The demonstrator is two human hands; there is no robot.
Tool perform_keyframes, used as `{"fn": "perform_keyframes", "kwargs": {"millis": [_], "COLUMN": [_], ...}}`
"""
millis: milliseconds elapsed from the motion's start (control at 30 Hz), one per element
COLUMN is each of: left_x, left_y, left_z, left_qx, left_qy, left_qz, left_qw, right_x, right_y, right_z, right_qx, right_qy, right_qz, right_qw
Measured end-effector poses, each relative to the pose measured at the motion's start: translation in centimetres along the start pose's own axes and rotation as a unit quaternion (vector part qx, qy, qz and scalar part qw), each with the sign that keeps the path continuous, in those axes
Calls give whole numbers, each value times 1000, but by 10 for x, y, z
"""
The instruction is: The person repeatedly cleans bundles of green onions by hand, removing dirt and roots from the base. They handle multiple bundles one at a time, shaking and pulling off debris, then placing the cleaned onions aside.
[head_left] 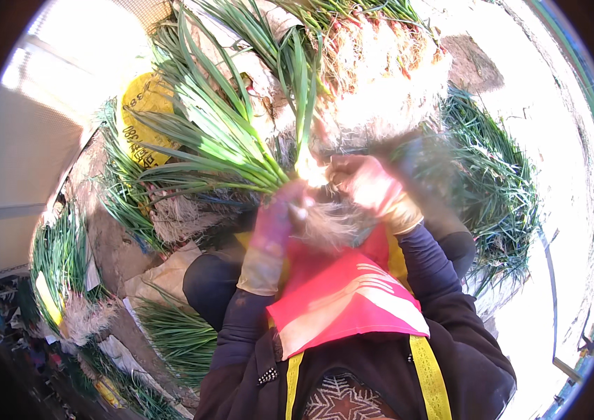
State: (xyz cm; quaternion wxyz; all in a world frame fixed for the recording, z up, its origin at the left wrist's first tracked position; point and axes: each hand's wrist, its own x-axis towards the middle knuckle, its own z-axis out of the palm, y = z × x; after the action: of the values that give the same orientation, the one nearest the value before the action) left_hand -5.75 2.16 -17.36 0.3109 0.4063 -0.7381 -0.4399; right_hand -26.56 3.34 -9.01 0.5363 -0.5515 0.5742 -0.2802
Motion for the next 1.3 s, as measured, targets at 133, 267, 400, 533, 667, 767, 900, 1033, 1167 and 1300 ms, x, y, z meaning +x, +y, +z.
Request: {"fn": "perform_keyframes", "kwargs": {"millis": [133, 267, 400, 533, 667, 767, 900, 1033, 1167, 1300], "left_x": [-1, -2, -13, -3, 8, 5, 2, 4, 0, -3], "left_y": [-34, -28, 16, 34, 7, -17, -27, -16, 8, 24], "left_z": [6, 8, -17, -16, -3, 9, 18, 17, 15, 7], "left_qx": [-223, -259, -625, -661, -580, -592, -504, -443, -297, -410], "left_qy": [-30, 13, -64, 39, 17, -13, 49, 27, 15, 60], "left_qz": [-74, 68, -36, -138, -235, -222, -270, -300, -224, -300], "left_qw": [972, 963, 777, 737, 780, 774, 819, 845, 928, 859], "right_x": [25, 36, 50, 84, 97, 74, 46, 28, 40, 48], "right_y": [2, 0, -15, -33, -22, 13, 48, 32, 1, 1], "right_z": [1, 24, 15, -33, -61, -51, -21, -3, 29, 36], "right_qx": [272, 318, 321, 213, -404, -396, -408, -222, -103, -238], "right_qy": [55, -45, 54, 188, 213, 313, 363, 265, 53, 91], "right_qz": [50, -127, -120, -157, 72, 10, -23, -70, -80, -49], "right_qw": [959, 938, 938, 946, 887, 863, 837, 936, 990, 966]}}
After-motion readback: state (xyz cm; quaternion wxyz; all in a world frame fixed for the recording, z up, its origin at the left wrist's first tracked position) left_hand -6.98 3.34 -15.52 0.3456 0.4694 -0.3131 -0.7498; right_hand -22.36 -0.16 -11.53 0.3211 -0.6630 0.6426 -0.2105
